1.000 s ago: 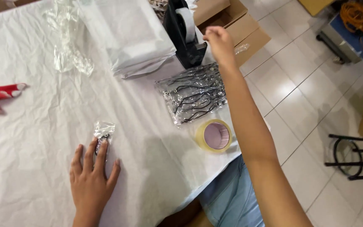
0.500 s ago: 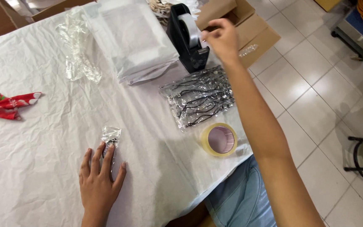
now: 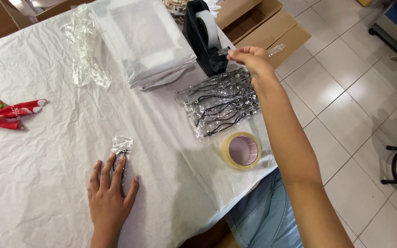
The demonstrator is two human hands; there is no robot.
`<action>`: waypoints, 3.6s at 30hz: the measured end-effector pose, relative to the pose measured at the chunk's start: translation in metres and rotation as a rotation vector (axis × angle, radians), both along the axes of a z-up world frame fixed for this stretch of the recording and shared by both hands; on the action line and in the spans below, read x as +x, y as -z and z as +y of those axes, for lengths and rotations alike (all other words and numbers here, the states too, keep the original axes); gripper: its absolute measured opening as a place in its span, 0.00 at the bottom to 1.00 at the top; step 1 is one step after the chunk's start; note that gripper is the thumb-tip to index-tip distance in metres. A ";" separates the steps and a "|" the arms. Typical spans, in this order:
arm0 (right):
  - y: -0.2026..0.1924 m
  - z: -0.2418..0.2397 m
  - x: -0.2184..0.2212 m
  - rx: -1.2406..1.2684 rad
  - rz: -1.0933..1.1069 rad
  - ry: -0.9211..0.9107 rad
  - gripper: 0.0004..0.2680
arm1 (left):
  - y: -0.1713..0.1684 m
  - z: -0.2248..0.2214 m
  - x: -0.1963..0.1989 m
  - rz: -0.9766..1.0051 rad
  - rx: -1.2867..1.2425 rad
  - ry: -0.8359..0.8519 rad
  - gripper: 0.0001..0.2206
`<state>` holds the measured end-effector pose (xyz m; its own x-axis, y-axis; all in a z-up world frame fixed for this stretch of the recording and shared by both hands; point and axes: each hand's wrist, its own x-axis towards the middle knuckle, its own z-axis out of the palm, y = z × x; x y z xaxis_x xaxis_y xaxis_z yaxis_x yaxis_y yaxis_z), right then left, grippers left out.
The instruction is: Packaging necklaces into thin plastic sleeves and attaching decorative fabric items.
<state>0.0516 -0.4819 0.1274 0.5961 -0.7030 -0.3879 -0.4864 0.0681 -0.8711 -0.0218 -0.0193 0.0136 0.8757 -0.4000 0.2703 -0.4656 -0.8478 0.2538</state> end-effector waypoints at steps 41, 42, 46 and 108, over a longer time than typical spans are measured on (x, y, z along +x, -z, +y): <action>0.024 0.172 -0.050 -0.328 -0.738 -0.598 0.02 | 0.005 0.003 0.003 0.007 -0.100 0.015 0.26; 0.028 0.186 -0.052 -0.260 -0.684 -0.634 0.02 | 0.006 0.004 0.003 0.009 -0.102 0.023 0.27; 0.046 0.240 -0.048 -0.243 -0.546 -0.809 0.05 | 0.012 0.003 0.003 0.022 -0.102 0.016 0.27; 0.116 0.302 -0.028 -0.794 -0.752 -0.300 0.09 | -0.037 0.043 0.000 0.114 -1.036 0.158 0.27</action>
